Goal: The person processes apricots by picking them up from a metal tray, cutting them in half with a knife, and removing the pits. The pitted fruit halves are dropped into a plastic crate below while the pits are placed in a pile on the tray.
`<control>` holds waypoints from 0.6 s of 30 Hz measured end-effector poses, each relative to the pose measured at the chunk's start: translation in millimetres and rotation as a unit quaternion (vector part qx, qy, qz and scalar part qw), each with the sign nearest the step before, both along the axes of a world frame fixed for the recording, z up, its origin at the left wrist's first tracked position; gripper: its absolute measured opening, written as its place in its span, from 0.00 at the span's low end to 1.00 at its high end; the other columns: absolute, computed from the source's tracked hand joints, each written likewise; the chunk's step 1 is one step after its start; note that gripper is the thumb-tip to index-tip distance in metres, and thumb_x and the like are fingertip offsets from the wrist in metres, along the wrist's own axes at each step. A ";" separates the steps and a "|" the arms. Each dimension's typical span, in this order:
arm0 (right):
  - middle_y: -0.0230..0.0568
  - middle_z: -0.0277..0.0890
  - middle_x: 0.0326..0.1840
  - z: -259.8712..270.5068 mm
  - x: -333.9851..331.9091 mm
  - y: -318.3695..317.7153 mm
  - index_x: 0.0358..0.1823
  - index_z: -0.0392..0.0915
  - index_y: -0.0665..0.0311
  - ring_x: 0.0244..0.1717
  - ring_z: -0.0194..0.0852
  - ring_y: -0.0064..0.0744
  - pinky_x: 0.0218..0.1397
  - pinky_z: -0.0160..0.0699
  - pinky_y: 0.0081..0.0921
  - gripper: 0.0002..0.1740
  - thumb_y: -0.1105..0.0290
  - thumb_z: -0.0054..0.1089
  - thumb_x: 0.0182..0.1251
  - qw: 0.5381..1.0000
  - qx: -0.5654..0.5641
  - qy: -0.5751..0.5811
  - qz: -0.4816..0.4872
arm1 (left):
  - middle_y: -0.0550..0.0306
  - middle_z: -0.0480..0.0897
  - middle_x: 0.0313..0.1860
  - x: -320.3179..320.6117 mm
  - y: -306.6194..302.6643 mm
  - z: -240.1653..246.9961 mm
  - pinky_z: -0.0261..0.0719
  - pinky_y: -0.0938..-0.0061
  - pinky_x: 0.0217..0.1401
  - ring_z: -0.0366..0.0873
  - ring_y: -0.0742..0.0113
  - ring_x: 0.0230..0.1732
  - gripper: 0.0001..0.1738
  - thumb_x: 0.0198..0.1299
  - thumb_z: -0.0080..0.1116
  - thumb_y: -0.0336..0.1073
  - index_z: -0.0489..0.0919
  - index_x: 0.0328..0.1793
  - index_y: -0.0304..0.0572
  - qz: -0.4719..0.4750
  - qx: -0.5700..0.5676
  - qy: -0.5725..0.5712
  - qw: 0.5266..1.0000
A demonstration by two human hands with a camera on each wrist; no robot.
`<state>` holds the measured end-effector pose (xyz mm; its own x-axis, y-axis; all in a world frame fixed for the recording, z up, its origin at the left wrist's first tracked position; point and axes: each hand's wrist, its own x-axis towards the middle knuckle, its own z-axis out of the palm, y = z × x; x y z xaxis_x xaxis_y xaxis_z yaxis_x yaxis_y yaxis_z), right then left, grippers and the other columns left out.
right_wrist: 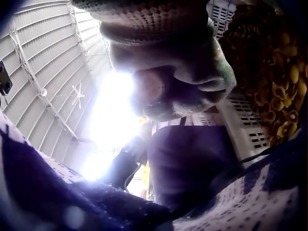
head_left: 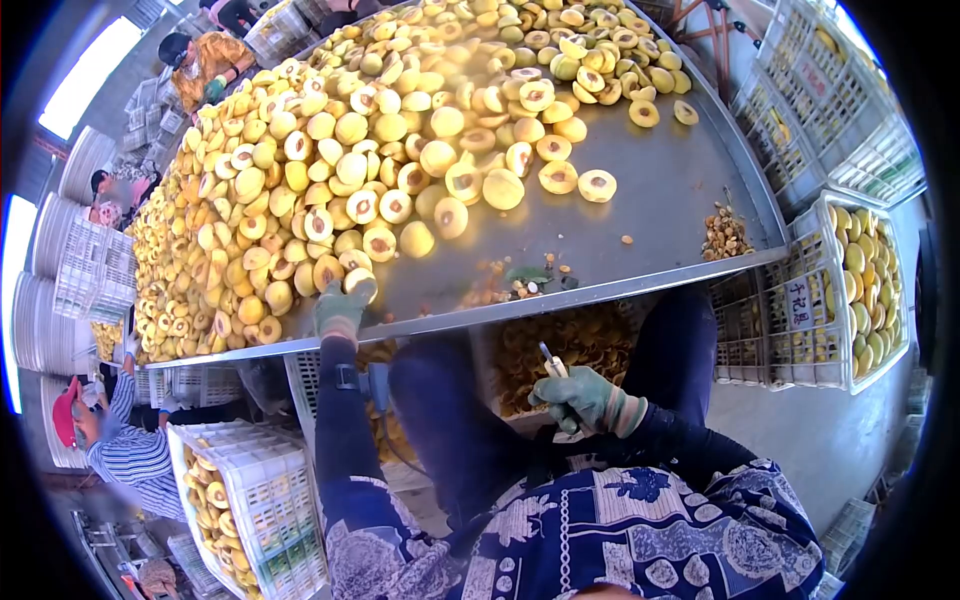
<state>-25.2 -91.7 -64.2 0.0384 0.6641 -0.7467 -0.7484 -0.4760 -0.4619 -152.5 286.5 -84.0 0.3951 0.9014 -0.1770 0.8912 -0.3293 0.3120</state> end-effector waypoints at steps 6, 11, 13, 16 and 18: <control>0.34 0.68 0.16 30.1 4.6 10.9 0.37 0.75 0.67 0.11 0.64 0.23 0.13 0.63 0.22 0.12 0.64 0.57 0.61 0.988 0.072 -0.107 0.079 | 0.52 0.80 0.32 15.5 -68.2 17.9 0.73 0.80 0.18 0.78 0.71 0.21 0.18 0.53 0.63 0.36 0.75 0.47 0.35 -0.008 -0.201 -0.376 0.904; 0.37 0.75 0.26 65.1 16.6 16.1 0.41 0.75 0.65 0.25 0.75 0.26 0.28 0.74 0.23 0.13 0.64 0.59 0.61 0.943 0.151 -0.292 0.054 | 0.51 0.79 0.50 52.4 -176.3 64.8 0.76 0.83 0.29 0.78 0.71 0.33 0.20 0.62 0.55 0.36 0.72 0.57 0.34 -0.139 -0.312 -0.498 0.797; 0.42 0.78 0.33 82.5 25.7 9.1 0.43 0.75 0.64 0.39 0.79 0.33 0.44 0.75 0.26 0.13 0.66 0.59 0.61 0.953 0.140 -0.262 0.050 | 0.50 0.79 0.50 61.8 -198.0 52.5 0.77 0.80 0.35 0.77 0.70 0.37 0.19 0.63 0.54 0.38 0.72 0.56 0.34 -0.178 -0.320 -0.523 0.770; 0.46 0.79 0.40 72.3 26.9 -5.6 0.49 0.74 0.64 0.42 0.79 0.38 0.48 0.75 0.31 0.16 0.67 0.59 0.60 0.897 0.192 -0.398 0.017 | 0.49 0.79 0.49 71.7 -232.2 48.6 0.76 0.72 0.50 0.77 0.66 0.44 0.23 0.66 0.51 0.46 0.72 0.56 0.32 -0.221 -0.354 -0.548 0.725; 0.49 0.79 0.44 58.5 27.6 -11.7 0.53 0.72 0.64 0.42 0.80 0.44 0.46 0.77 0.33 0.20 0.64 0.58 0.62 0.873 0.182 -0.451 0.031 | 0.45 0.77 0.53 79.3 -254.8 44.2 0.72 0.66 0.60 0.76 0.59 0.52 0.31 0.69 0.41 0.54 0.71 0.58 0.27 -0.131 -0.454 -0.625 0.621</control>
<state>2.4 -103.3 -5.7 0.4575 0.8729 -0.1695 0.0206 -0.2009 -0.9794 -73.2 31.7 -39.9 0.8473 0.5304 0.0271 -0.2823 0.4066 0.8689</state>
